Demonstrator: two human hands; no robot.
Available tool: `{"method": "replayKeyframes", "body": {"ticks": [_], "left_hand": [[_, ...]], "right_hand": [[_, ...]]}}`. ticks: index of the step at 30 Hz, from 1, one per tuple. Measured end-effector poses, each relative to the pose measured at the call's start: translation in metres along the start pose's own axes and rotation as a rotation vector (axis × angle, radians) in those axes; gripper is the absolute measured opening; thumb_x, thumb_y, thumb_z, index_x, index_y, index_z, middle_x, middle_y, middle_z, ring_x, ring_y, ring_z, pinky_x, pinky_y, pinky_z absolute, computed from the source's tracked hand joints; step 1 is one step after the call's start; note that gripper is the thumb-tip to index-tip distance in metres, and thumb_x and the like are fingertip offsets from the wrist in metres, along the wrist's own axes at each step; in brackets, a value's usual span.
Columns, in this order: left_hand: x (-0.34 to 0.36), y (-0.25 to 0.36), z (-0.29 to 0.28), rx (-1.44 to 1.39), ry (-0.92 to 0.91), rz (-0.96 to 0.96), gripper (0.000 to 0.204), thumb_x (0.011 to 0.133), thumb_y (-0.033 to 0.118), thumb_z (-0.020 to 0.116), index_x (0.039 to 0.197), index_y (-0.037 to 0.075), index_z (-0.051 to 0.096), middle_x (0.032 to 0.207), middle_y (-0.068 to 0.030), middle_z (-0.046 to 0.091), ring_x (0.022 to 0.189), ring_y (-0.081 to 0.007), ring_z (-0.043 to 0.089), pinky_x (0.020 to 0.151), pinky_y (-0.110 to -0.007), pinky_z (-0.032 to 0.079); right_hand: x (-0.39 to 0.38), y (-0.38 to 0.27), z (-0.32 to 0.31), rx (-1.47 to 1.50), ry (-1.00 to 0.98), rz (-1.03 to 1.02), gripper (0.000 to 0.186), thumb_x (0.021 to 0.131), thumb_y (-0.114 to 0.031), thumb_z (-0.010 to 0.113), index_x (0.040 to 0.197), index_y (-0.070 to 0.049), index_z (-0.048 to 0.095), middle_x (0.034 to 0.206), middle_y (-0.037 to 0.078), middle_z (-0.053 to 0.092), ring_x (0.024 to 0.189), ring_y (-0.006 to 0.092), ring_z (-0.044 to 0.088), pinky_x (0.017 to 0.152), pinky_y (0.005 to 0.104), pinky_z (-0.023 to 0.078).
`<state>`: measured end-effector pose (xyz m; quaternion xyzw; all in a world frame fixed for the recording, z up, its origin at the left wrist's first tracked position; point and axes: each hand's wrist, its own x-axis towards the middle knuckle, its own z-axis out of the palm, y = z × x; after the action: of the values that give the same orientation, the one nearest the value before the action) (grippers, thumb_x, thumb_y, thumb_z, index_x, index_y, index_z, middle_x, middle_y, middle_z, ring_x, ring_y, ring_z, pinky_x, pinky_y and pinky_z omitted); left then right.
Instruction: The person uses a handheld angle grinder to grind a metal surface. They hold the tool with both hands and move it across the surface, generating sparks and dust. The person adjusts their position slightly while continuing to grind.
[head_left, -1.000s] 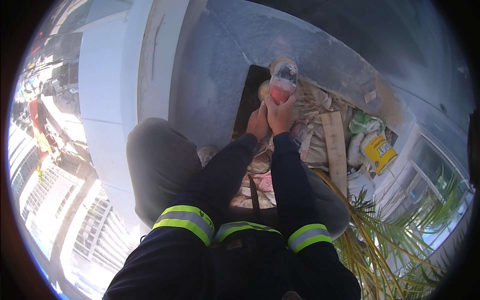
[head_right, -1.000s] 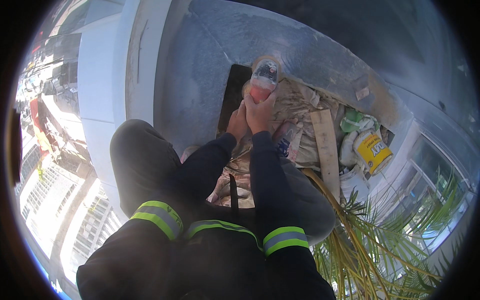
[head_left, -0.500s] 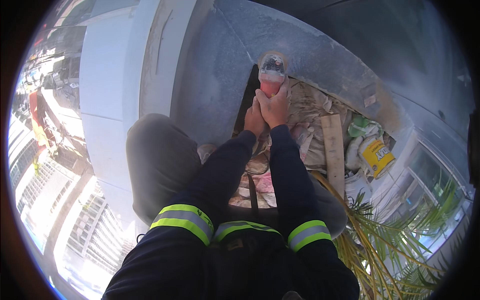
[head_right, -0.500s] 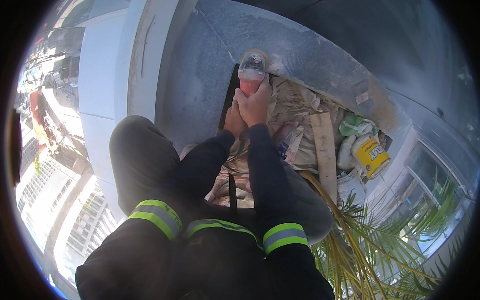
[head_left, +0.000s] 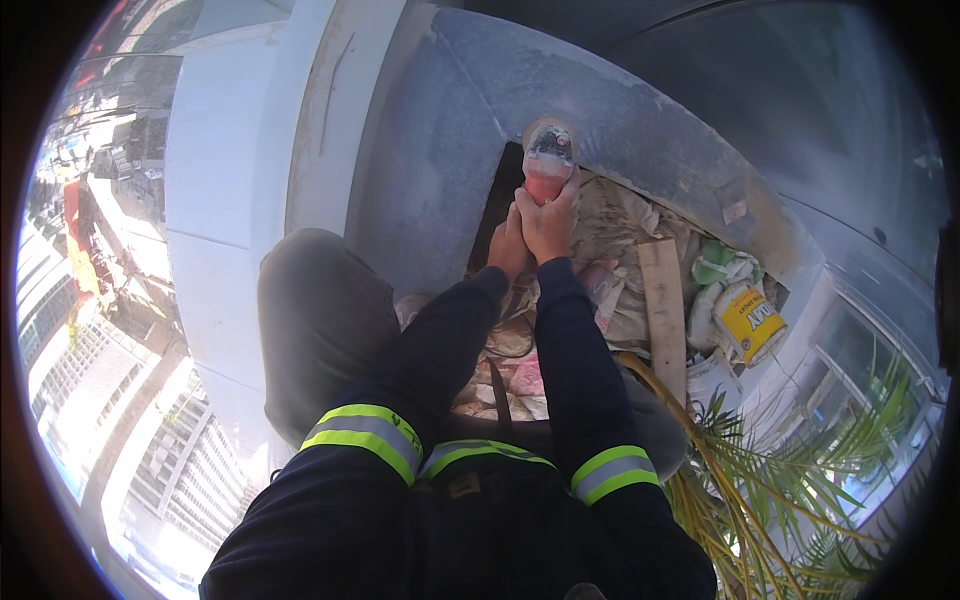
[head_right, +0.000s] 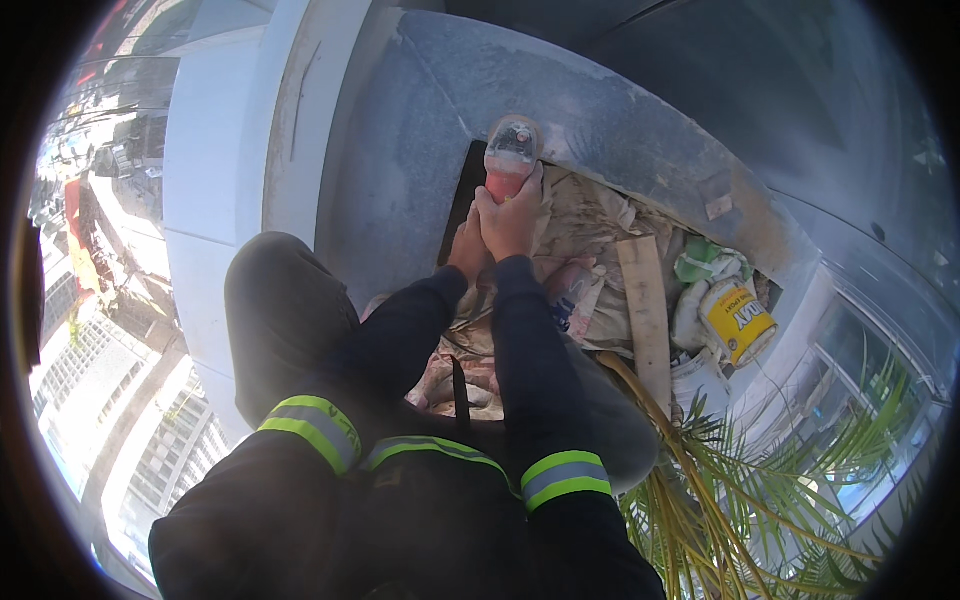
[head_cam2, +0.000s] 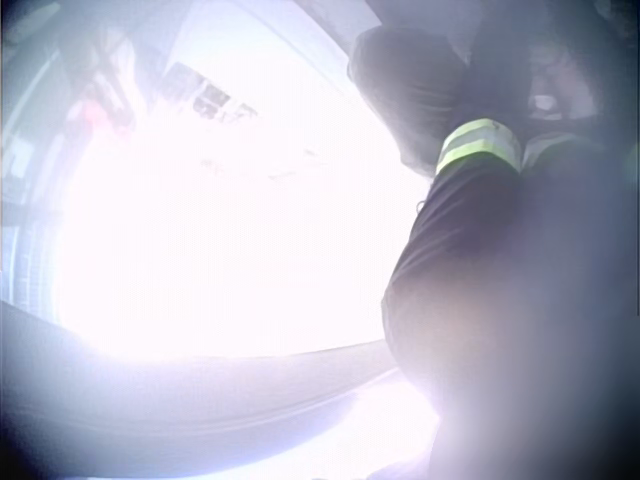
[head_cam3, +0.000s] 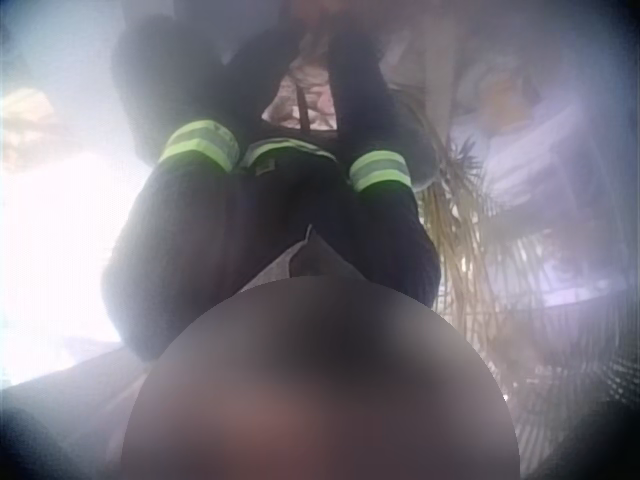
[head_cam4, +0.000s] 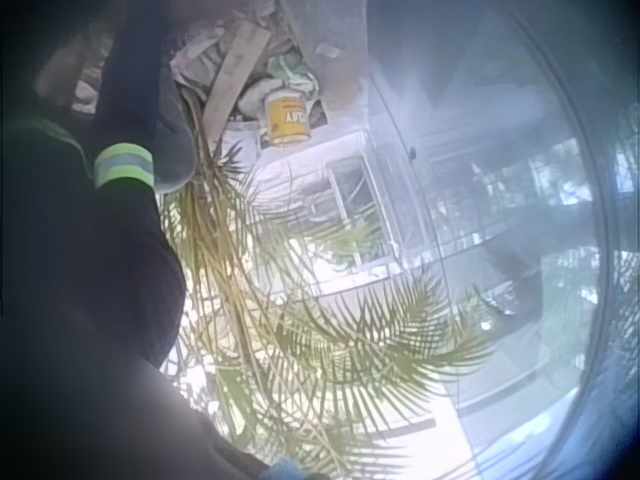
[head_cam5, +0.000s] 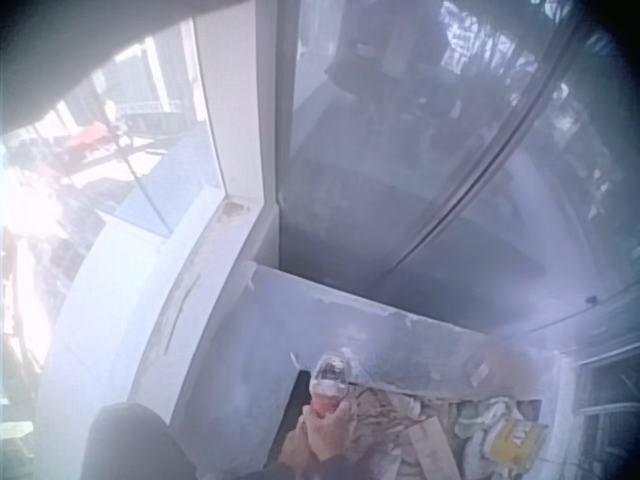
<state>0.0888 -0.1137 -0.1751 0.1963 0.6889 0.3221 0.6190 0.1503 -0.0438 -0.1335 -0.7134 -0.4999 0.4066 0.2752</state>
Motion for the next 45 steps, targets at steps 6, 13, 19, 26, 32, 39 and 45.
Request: {"method": "replayKeyframes", "body": {"ticks": [6, 13, 19, 26, 32, 39, 45], "left_hand": [[0.008, -0.011, 0.001, -0.308, -0.034, -0.122, 0.073, 0.113, 0.055, 0.029, 0.13, -0.005, 0.066, 0.116, -0.0194, 0.075, 0.112, -0.0285, 0.071, 0.094, -0.041, 0.054], [-0.002, -0.003, 0.004, -0.148, 0.025, -0.032, 0.077, 0.111, 0.056, 0.029, 0.127, -0.007, 0.069, 0.12, -0.0291, 0.073, 0.118, -0.0429, 0.068, 0.099, -0.046, 0.05], [-0.007, 0.003, 0.001, 0.005, 0.101, 0.071, 0.075, 0.111, 0.056, 0.03, 0.124, -0.007, 0.069, 0.119, -0.0304, 0.072, 0.117, -0.0444, 0.067, 0.099, -0.047, 0.049], [-0.005, 0.002, 0.004, -0.149, 0.059, -0.063, 0.076, 0.111, 0.056, 0.029, 0.122, -0.007, 0.07, 0.117, -0.0302, 0.073, 0.118, -0.0448, 0.067, 0.098, -0.048, 0.049], [-0.011, 0.012, 0.003, -0.1, 0.071, -0.01, 0.076, 0.112, 0.056, 0.029, 0.121, -0.007, 0.07, 0.117, -0.0299, 0.073, 0.116, -0.045, 0.068, 0.097, -0.048, 0.05], [-0.005, 0.01, -0.002, -0.017, 0.027, 0.0, 0.063, 0.114, 0.048, 0.03, 0.131, -0.003, 0.063, 0.123, -0.029, 0.071, 0.121, -0.0416, 0.067, 0.099, -0.048, 0.051], [-0.002, 0.006, -0.001, -0.033, 0.003, -0.015, 0.063, 0.113, 0.05, 0.033, 0.134, -0.003, 0.061, 0.121, -0.0281, 0.072, 0.117, -0.0428, 0.068, 0.097, -0.048, 0.051]], "right_hand": [[0.0, 0.007, 0.002, -0.108, -0.058, -0.176, 0.103, 0.08, -0.022, 0.081, 0.159, 0.01, 0.023, 0.151, 0.031, 0.047, 0.143, 0.0438, 0.046, 0.118, 0.0455, 0.039], [-0.005, 0.006, 0.0, 0.069, -0.048, 0.015, 0.103, 0.082, -0.023, 0.081, 0.159, 0.011, 0.021, 0.151, 0.033, 0.045, 0.145, 0.0445, 0.042, 0.12, 0.0455, 0.035], [-0.005, -0.002, 0.002, -0.036, -0.057, -0.098, 0.102, 0.083, -0.022, 0.079, 0.16, 0.011, 0.02, 0.156, 0.033, 0.042, 0.145, 0.0431, 0.045, 0.118, 0.0445, 0.038], [-0.006, -0.002, -0.003, -0.067, -0.074, -0.022, 0.104, 0.082, -0.021, 0.08, 0.16, 0.011, 0.019, 0.158, 0.033, 0.039, 0.148, 0.0427, 0.042, 0.12, 0.0448, 0.036], [-0.004, 0.002, 0.0, 0.01, -0.038, -0.02, 0.101, 0.081, -0.02, 0.081, 0.158, 0.011, 0.023, 0.153, 0.033, 0.044, 0.145, 0.0446, 0.044, 0.12, 0.0447, 0.036], [-0.001, -0.003, 0.0, 0.015, -0.076, -0.114, 0.099, 0.081, -0.019, 0.081, 0.157, 0.011, 0.026, 0.151, 0.033, 0.045, 0.143, 0.0443, 0.045, 0.119, 0.0449, 0.037], [-0.004, -0.005, 0.001, 0.046, -0.023, 0.003, 0.099, 0.081, -0.019, 0.08, 0.158, 0.01, 0.025, 0.152, 0.032, 0.045, 0.142, 0.0453, 0.045, 0.118, 0.0455, 0.038]]}}
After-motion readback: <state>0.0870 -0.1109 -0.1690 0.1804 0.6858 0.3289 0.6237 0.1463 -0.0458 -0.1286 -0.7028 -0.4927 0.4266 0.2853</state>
